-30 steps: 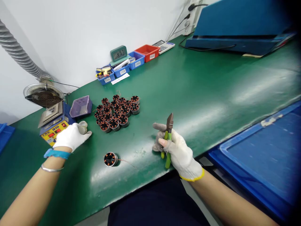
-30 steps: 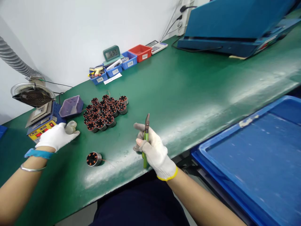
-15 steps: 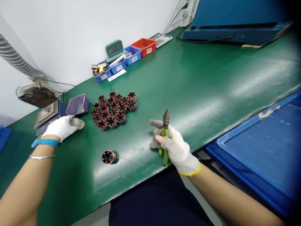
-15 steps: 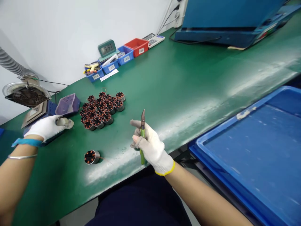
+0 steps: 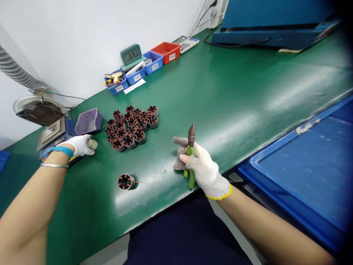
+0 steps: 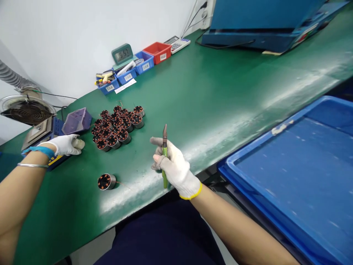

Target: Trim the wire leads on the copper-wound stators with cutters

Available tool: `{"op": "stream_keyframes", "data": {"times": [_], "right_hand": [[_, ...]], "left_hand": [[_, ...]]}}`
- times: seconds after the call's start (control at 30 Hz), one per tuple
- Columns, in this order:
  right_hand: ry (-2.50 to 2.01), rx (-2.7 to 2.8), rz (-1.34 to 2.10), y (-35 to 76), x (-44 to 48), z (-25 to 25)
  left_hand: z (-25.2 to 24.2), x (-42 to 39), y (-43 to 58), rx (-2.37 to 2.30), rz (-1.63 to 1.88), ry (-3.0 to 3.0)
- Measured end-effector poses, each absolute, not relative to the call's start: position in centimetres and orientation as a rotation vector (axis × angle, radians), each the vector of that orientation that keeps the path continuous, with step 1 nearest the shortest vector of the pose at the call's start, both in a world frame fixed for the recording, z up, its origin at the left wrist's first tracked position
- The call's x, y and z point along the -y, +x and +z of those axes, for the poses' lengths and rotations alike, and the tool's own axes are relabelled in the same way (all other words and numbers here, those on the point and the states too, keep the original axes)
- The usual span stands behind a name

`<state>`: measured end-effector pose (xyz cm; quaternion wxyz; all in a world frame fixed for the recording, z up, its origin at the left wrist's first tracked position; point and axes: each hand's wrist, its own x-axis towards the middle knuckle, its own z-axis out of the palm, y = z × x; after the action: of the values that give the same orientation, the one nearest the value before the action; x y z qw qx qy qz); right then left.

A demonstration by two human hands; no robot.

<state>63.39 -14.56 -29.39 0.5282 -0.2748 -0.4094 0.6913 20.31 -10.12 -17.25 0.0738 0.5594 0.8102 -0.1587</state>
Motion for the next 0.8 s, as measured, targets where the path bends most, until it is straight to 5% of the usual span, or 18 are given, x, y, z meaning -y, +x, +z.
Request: {"op": "stream_keyframes", "data": {"times": [0.37,0.6,0.8], "right_hand": [[-0.632,0.945,1.677,63.3,14.7,-28.9],[-0.719,0.955,1.650,63.4,14.9,-29.2],[-0.788,0.934,1.628,63.1,14.8,-29.1]], "left_hand": [[-16.7,17.5,22.3,-2.419,-0.449,1.639],[-16.3,28.6,14.8,-2.604,-0.428,1.171],[-17.1,28.9,9.1,-2.612,-0.257,0.967]]}}
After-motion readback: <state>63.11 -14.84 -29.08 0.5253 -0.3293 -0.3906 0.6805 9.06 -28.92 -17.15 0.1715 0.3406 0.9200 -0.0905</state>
